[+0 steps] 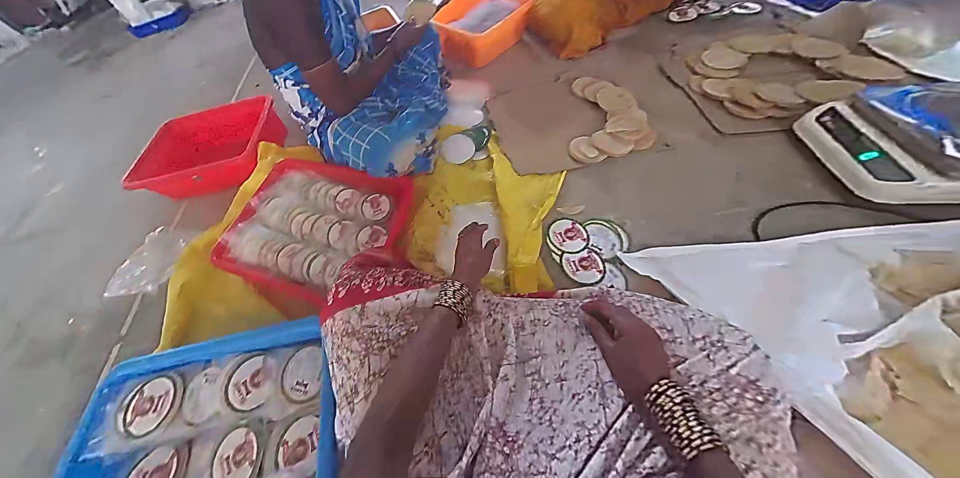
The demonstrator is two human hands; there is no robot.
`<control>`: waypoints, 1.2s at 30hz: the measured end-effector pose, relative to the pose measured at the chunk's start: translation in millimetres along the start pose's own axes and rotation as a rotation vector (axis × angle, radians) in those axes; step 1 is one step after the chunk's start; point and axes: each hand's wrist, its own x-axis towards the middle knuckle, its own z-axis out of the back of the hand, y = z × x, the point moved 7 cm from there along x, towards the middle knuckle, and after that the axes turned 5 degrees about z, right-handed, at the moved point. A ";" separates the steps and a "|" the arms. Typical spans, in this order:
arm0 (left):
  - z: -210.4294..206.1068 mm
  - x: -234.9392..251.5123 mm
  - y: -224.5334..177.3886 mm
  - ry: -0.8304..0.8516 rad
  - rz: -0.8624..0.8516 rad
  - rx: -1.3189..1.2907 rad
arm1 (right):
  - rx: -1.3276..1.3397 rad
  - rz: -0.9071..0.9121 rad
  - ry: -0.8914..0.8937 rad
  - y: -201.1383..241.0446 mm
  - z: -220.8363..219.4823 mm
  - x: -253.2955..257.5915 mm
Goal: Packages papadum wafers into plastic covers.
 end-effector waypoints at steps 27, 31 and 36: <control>23.9 -27.6 4.8 -0.440 -0.089 -0.604 | 0.237 0.033 -0.068 -7.8 8.2 2.9; 20.5 -100.4 -51.3 -0.063 -0.062 -1.195 | 0.623 0.111 -0.261 19.8 35.3 -1.1; 11.6 -179.8 -94.1 0.249 -0.276 -1.131 | 0.930 0.352 -0.263 99.3 75.4 -26.6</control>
